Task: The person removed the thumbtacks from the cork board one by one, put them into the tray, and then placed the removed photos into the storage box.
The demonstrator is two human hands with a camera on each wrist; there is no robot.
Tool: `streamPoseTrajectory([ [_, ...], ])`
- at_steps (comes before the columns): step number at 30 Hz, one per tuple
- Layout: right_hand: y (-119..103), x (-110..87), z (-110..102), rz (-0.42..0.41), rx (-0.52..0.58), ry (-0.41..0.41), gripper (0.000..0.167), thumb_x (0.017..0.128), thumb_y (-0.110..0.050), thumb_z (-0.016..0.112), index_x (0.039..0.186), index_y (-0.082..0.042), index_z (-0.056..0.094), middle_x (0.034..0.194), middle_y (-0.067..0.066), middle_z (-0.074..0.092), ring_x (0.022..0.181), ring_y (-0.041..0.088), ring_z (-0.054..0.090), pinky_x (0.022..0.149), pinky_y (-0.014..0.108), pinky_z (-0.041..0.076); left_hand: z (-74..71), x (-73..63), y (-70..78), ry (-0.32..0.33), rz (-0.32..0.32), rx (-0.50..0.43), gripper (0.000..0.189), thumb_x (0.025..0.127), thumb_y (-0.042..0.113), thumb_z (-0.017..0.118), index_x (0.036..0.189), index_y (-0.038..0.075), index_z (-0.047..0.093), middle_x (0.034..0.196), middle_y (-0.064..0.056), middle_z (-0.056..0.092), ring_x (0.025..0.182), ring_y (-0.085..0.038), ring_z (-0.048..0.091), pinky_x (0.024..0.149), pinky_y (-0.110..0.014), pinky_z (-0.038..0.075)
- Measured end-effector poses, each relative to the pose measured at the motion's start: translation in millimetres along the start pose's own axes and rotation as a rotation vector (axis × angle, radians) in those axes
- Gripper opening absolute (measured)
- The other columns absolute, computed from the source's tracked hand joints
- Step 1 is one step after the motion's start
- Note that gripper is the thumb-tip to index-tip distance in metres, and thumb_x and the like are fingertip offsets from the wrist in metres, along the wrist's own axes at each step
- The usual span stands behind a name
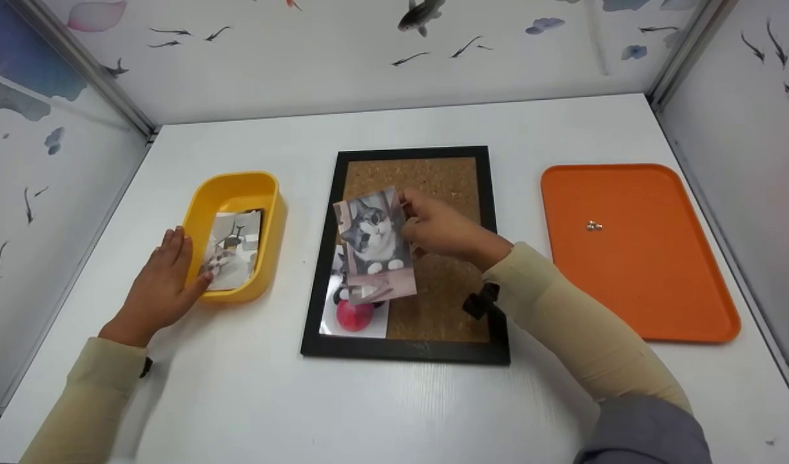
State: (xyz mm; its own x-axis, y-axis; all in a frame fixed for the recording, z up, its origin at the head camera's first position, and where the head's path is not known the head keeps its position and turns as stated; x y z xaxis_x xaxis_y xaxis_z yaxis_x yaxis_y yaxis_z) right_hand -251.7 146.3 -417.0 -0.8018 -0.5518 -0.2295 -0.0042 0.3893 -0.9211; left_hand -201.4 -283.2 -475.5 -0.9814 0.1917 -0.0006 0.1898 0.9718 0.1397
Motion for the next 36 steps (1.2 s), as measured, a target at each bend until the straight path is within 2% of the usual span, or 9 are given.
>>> streamPoseTrajectory([
  [4,-6.0,6.1,0.2,-0.019,-0.006,-0.009,0.04,0.099,-0.009,0.055,0.137,-0.014,0.041,0.13,0.014,0.053,0.107,0.034,0.058,0.073,0.044,0.058,0.5,0.3,-0.4,-0.007,-0.001,0.004,0.091,0.1,0.061,0.034,0.154,-0.008,0.01,0.164,-0.022,0.001,0.151,-0.036,-0.001,0.119,-0.053,0.008],
  [12,-15.5,20.9,-4.8,0.0,-0.051,0.009,0.039,0.1,-0.009,0.053,0.137,-0.013,0.042,0.133,0.012,0.052,0.108,0.032,0.059,0.075,0.044,0.058,0.0,0.9,0.3,0.002,0.008,-0.005,0.09,0.1,0.06,0.033,0.155,-0.008,0.01,0.164,-0.022,0.001,0.151,-0.036,-0.002,0.12,-0.052,0.007],
  [17,-19.9,28.5,3.1,0.002,-0.122,-0.008,0.038,0.101,-0.012,0.054,0.137,-0.017,0.045,0.13,0.009,0.054,0.107,0.03,0.059,0.076,0.042,0.058,-0.6,0.5,0.4,0.001,0.01,-0.004,0.089,0.101,0.057,0.036,0.154,-0.009,0.011,0.164,-0.023,0.002,0.151,-0.036,-0.001,0.12,-0.052,0.006],
  [26,-33.0,37.8,18.0,0.001,-0.129,-0.04,0.04,0.098,-0.01,0.055,0.136,-0.019,0.046,0.13,0.007,0.053,0.106,0.028,0.06,0.076,0.041,0.058,-1.1,-0.2,0.7,-0.014,0.002,-0.001,0.09,0.1,0.06,0.034,0.155,-0.008,0.01,0.164,-0.022,0.0,0.151,-0.035,-0.003,0.12,-0.051,0.005],
  [36,-45.1,52.8,31.7,-0.006,-0.187,-0.057,0.042,0.098,-0.012,0.058,0.138,-0.019,0.047,0.128,0.006,0.055,0.101,0.026,0.062,0.074,0.037,0.059,2.0,-0.7,-1.7,-0.025,-0.021,-0.019,0.096,0.098,0.061,0.042,0.156,-0.005,0.005,0.165,-0.018,-0.004,0.151,-0.033,-0.004,0.12,-0.05,0.002],
])
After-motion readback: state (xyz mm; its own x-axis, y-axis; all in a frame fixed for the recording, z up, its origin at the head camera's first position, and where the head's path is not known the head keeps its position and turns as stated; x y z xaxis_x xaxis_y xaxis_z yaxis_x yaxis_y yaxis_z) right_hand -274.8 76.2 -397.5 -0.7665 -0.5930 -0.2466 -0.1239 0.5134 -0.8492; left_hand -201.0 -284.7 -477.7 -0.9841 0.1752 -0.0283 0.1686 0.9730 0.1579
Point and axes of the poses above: each hand's wrist, its own x-axis towards the middle knuckle, its own z-axis out of the palm, y = z × x, the point moved 7 cm from there along x, towards the middle knuckle
